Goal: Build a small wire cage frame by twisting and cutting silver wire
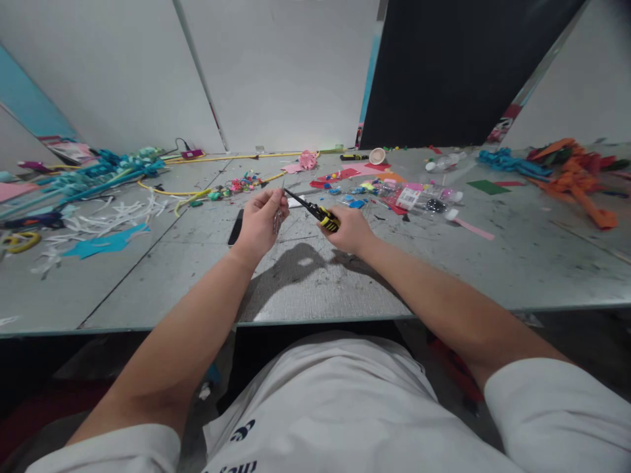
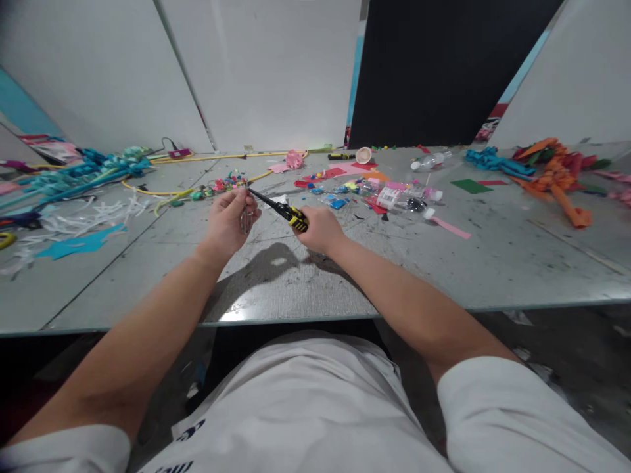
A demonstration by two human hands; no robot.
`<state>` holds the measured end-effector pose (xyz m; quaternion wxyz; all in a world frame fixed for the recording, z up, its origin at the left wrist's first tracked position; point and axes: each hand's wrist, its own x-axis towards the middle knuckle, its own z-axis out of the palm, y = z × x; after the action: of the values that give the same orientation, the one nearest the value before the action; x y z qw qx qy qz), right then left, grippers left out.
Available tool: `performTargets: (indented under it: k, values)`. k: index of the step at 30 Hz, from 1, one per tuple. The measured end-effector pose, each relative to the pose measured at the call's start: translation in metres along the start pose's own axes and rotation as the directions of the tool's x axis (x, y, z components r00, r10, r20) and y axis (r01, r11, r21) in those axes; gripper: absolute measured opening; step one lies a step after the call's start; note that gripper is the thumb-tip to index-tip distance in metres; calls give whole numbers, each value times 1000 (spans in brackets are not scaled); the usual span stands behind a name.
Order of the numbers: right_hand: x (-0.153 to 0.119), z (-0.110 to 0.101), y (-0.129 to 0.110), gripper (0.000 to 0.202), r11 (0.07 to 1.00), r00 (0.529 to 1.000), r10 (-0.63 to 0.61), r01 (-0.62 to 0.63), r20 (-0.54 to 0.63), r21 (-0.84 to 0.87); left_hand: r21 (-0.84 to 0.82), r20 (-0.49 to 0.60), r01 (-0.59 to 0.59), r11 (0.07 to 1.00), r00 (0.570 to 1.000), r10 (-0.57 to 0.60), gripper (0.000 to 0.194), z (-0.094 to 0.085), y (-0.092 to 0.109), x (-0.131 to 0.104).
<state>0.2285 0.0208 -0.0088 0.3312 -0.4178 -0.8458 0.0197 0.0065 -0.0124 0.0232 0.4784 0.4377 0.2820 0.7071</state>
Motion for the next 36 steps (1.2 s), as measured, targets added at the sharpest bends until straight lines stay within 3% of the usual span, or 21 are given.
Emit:
performTargets:
  k: [27,36]
  values:
    - [1,-5,7,34,1000,999,-21,21,33,2,214,37,-143,966,990,138,28,-8,-2,5]
    - [0,-7,9,29,999,999,-20,21,37,-37,310,49,-200,929,980,194,26,-13,-5,7]
